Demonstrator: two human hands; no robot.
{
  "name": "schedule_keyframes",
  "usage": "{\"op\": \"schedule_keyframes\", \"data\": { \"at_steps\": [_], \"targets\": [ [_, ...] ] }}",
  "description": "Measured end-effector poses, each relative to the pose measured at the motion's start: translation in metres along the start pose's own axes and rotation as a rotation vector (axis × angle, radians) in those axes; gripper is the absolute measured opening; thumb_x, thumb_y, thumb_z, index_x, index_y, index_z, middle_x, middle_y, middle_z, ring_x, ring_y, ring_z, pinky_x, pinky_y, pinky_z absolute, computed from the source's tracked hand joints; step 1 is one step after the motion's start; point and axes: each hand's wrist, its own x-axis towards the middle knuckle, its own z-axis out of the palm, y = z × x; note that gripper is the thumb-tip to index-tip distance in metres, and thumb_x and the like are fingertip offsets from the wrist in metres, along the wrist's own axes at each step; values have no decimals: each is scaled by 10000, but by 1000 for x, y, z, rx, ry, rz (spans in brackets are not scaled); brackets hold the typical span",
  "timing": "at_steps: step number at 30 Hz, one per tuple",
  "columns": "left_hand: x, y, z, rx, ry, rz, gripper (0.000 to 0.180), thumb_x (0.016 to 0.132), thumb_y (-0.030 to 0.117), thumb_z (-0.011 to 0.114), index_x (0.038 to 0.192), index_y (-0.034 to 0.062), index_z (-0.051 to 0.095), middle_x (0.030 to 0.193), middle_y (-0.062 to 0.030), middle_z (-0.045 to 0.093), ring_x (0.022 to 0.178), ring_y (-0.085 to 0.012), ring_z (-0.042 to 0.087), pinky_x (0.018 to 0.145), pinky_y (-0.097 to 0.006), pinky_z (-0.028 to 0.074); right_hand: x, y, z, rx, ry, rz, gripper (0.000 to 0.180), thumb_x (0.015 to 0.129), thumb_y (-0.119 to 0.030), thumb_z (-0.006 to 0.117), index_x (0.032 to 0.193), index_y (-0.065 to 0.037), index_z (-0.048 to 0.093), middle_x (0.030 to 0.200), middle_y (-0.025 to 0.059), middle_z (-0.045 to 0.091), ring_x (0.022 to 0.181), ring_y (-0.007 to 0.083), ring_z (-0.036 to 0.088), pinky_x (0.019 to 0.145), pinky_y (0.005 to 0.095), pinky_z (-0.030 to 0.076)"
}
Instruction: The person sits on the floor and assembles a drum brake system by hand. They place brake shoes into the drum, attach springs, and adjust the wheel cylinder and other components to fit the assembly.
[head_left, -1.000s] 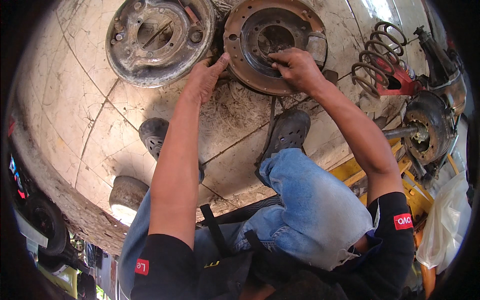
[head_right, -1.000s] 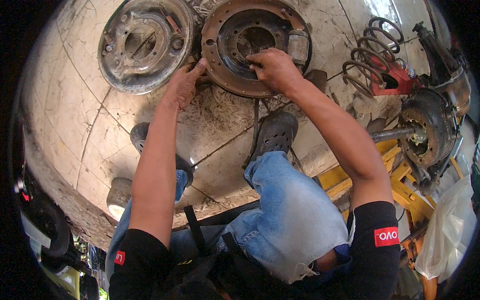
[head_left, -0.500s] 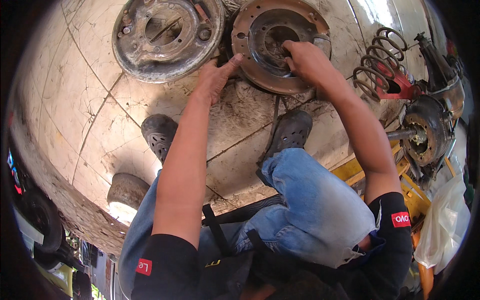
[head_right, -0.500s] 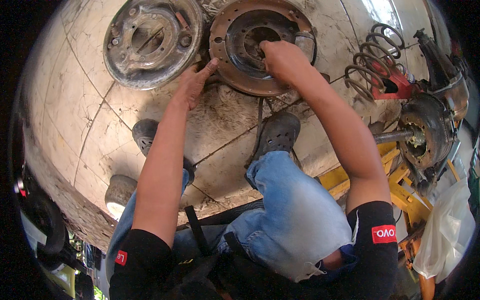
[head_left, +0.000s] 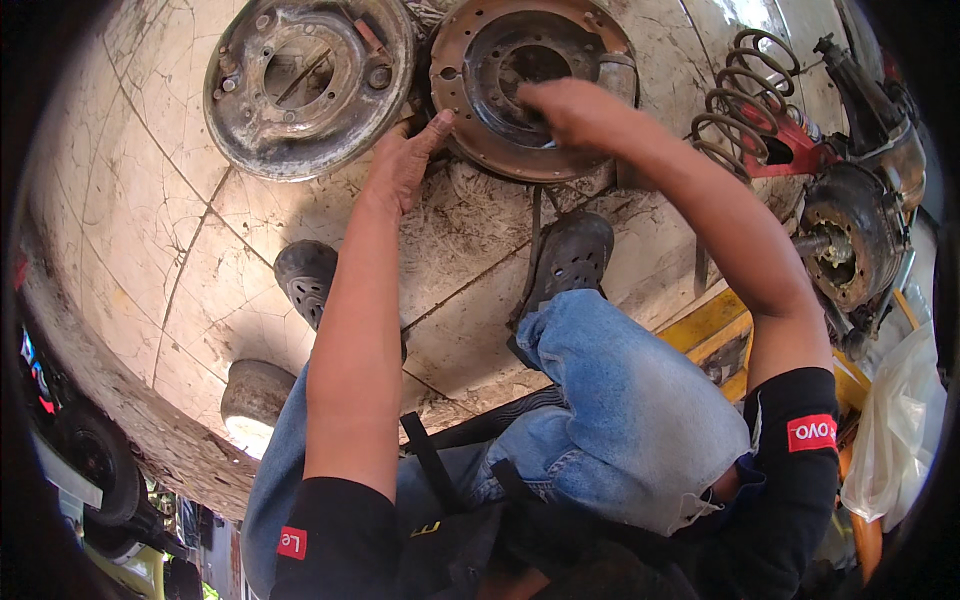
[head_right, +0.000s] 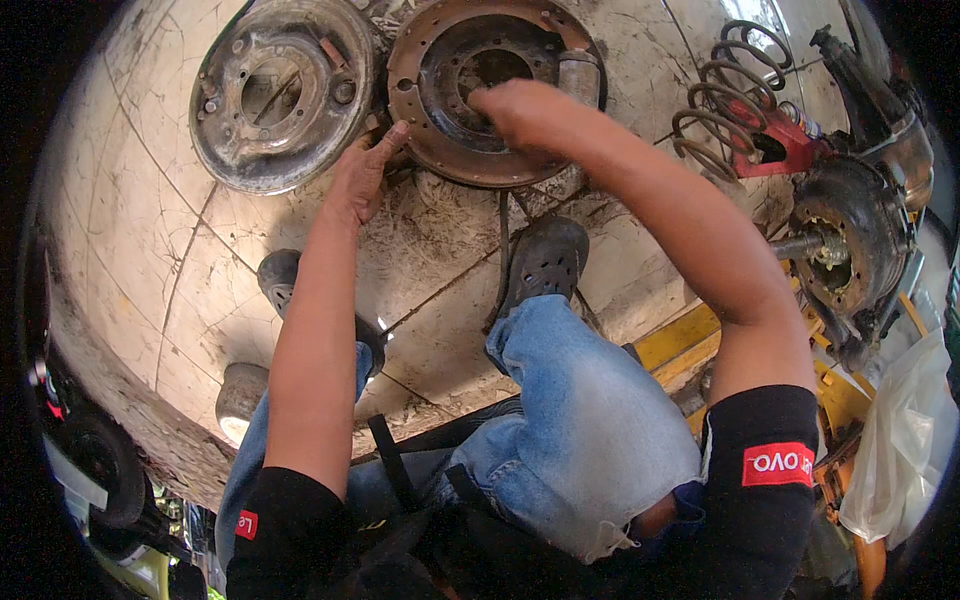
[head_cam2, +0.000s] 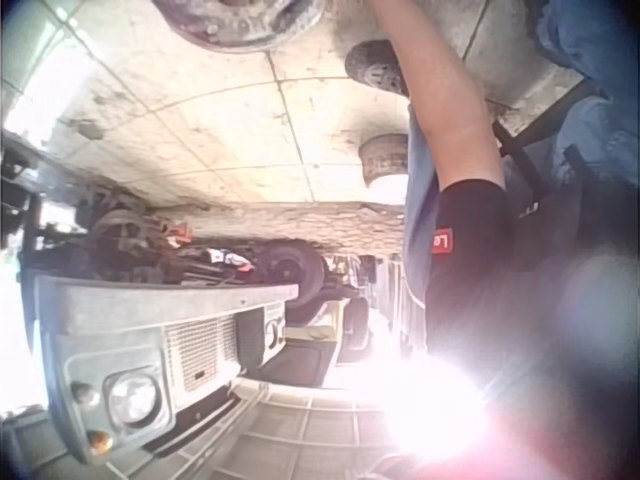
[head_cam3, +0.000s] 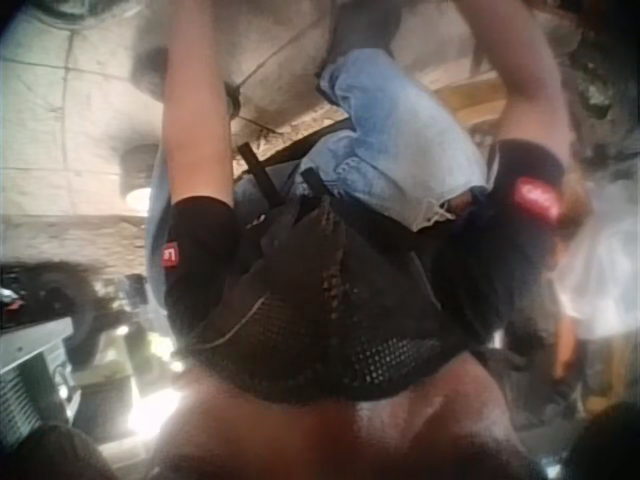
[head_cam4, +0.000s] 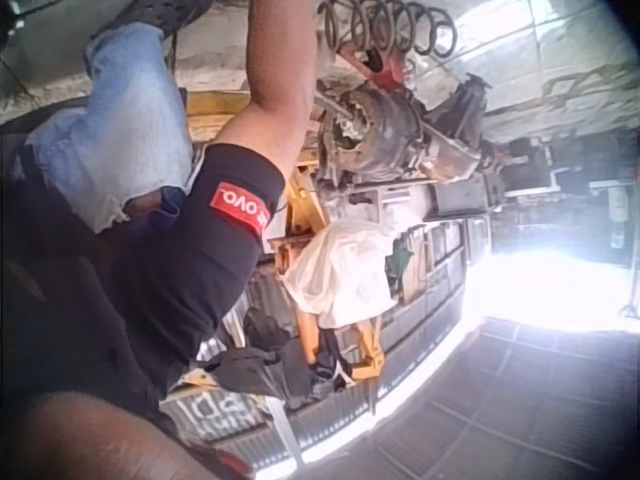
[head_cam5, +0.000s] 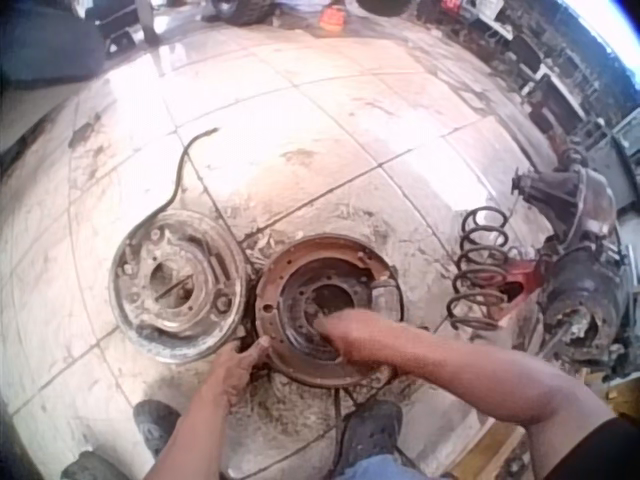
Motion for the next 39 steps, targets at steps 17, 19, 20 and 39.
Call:
{"op": "schedule_keyframes", "data": {
  "at_steps": [17, 19, 20, 39],
  "targets": [
    [19, -21, -6, -63, -27, 57, 659, 849, 417, 722, 1326, 28, 485, 1286, -87, 546, 1145, -214, 515, 974, -375, 424, -35, -18, 23, 34, 402, 94, 243, 883, -215, 588, 1075, -68, 612, 975, 150, 646, 984, 349, 597, 843, 432, 479],
    [27, -26, -6, -83, -40, 52, 627, 860, 396, 715, 1319, 35, 485, 1252, -77, 564, 1124, -211, 534, 953, -375, 456, -12, -13, 22, 108, 382, 97, 266, 892, -248, 588, 1056, -51, 658, 955, 170, 663, 951, 362, 618, 824, 439, 489],
    [28, -27, -7, -86, -47, 47, 616, 864, 388, 711, 1318, 39, 484, 1238, -74, 570, 1117, -210, 541, 946, -375, 467, -2, -16, 19, 168, 285, 138, 286, 887, -258, 599, 1061, -41, 667, 958, 182, 668, 942, 367, 625, 823, 435, 490],
    [22, -28, -7, -51, -14, 87, 851, 798, 512, 742, 1329, -83, 445, 1253, -174, 560, 1135, -239, 544, 983, -342, 424, 26, -18, 15, 597, -50, 378, 391, 836, -354, 646, 965, 10, 706, 830, 222, 667, 768, 313, 658, 723, 413, 500]
  ]
}}
